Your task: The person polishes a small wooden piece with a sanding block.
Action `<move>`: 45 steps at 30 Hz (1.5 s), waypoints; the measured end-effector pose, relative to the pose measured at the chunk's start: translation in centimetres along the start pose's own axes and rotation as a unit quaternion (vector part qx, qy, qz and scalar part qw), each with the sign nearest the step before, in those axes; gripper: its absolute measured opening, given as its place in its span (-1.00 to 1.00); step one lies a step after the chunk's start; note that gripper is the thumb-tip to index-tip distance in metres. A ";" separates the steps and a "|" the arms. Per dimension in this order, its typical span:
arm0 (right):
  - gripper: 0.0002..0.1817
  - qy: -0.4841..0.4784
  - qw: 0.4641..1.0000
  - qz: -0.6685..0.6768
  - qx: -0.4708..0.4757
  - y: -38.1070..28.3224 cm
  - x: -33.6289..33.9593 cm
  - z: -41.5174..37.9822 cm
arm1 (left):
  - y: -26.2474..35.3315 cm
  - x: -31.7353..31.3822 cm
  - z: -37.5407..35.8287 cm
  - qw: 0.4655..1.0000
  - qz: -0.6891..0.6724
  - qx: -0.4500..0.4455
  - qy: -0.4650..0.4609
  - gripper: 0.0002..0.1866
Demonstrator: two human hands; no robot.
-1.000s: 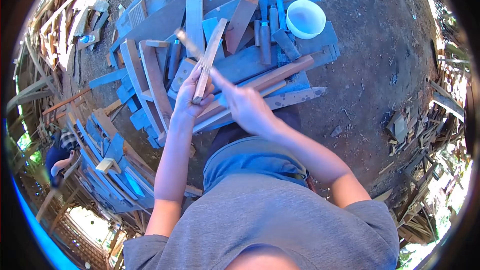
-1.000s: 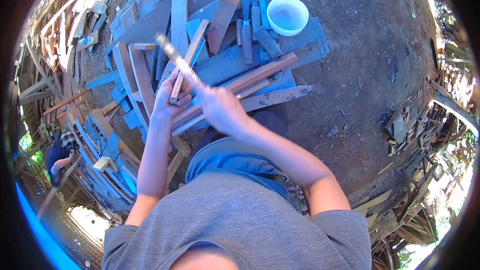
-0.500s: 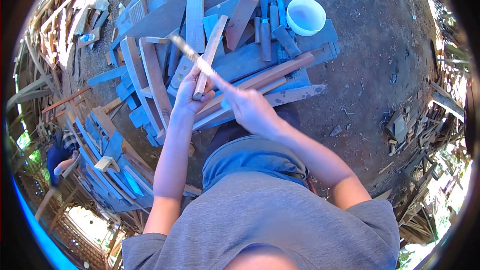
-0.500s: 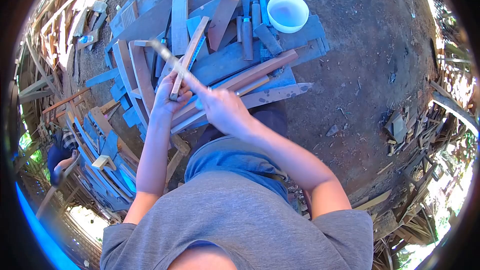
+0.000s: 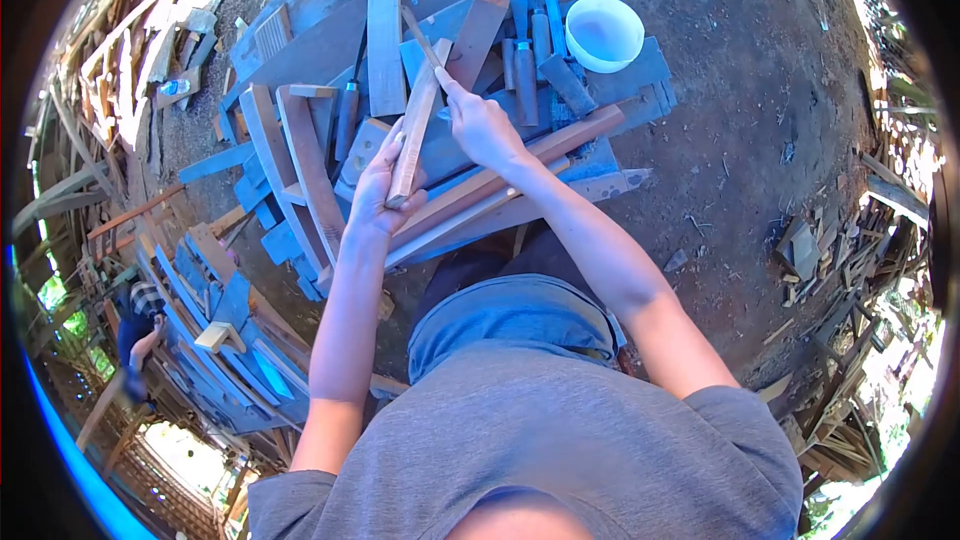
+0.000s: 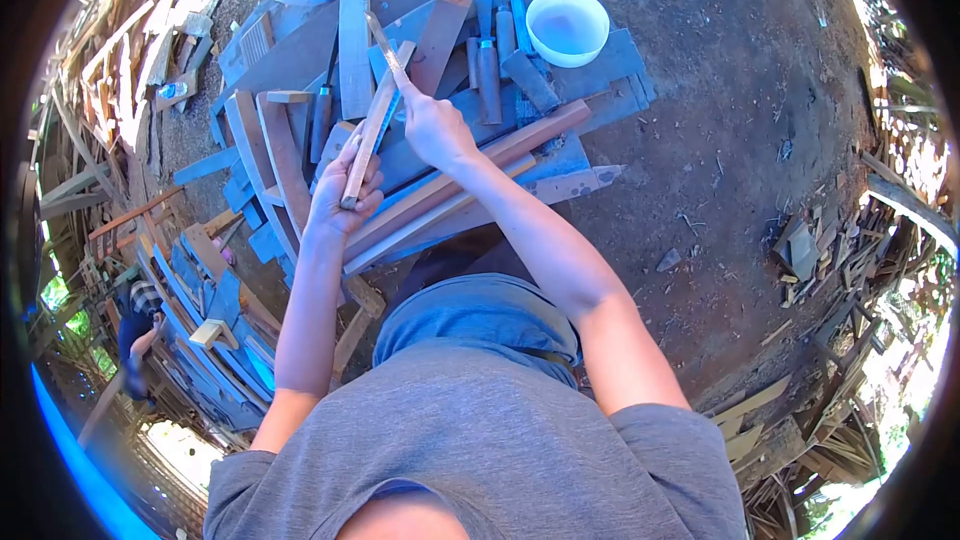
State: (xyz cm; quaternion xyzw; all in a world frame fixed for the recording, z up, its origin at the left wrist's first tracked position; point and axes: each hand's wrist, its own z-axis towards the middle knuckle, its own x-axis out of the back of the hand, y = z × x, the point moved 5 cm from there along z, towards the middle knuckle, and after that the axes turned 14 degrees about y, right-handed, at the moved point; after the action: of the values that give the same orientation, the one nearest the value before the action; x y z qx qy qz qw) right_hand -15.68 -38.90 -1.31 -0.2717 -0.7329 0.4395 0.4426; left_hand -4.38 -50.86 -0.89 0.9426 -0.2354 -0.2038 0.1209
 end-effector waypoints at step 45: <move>-0.41 -0.055 0.992 -0.061 0.096 -3.9 0.4 -2.7 | -0.8 0.3 0.8 0.998 -0.053 0.000 0.035 -0.73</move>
State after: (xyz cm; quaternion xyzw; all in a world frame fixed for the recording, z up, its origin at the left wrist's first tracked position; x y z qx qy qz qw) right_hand -13.51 -39.37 2.90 -0.1583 -0.7259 0.4941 0.4516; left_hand -4.24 -50.45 -1.96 0.9602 -0.1808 -0.1769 0.1182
